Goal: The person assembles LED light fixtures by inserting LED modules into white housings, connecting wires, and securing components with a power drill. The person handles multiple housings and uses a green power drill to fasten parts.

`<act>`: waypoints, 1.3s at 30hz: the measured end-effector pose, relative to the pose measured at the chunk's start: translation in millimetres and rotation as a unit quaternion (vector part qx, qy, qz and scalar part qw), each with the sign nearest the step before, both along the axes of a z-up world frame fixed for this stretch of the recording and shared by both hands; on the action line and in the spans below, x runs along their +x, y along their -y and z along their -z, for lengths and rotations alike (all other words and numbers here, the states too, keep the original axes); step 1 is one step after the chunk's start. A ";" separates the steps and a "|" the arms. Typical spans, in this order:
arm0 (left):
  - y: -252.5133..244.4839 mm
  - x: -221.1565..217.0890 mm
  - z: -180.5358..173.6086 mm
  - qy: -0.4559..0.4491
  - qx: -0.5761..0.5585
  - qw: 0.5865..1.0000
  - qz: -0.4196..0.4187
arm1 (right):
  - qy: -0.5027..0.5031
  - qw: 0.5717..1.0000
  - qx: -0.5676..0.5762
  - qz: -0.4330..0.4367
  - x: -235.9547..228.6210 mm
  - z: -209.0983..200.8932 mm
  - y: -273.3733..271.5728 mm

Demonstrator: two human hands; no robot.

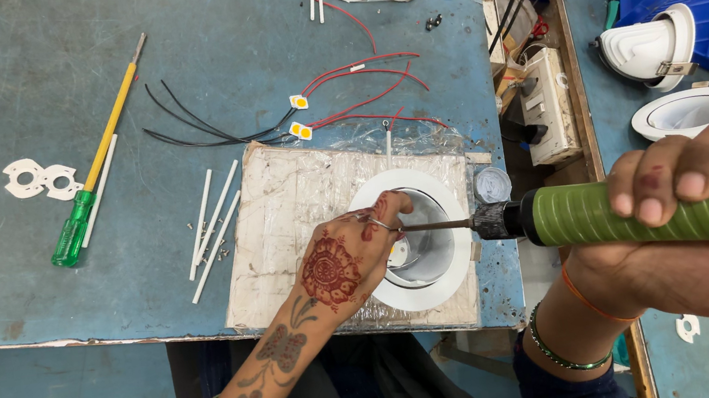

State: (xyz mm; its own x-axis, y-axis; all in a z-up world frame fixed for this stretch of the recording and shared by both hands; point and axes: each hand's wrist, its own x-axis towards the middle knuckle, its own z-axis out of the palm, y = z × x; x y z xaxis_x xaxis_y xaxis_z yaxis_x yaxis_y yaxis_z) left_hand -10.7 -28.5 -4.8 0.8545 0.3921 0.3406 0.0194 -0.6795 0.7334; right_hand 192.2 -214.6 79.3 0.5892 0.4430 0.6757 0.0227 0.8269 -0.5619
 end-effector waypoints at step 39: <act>-34.2 10.2 -8.9 -0.035 -0.052 0.998 0.020 | -0.033 0.994 -0.059 0.085 -33.4 23.6 -41.3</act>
State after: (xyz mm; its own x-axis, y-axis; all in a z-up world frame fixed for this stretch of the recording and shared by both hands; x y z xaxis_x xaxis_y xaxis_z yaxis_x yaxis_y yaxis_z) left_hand -0.5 5.7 4.2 0.8900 0.3878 0.2399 0.0474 -0.6018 0.7972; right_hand 158.8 -173.3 55.7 0.7042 0.4070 0.5817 0.1158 0.7425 -0.6597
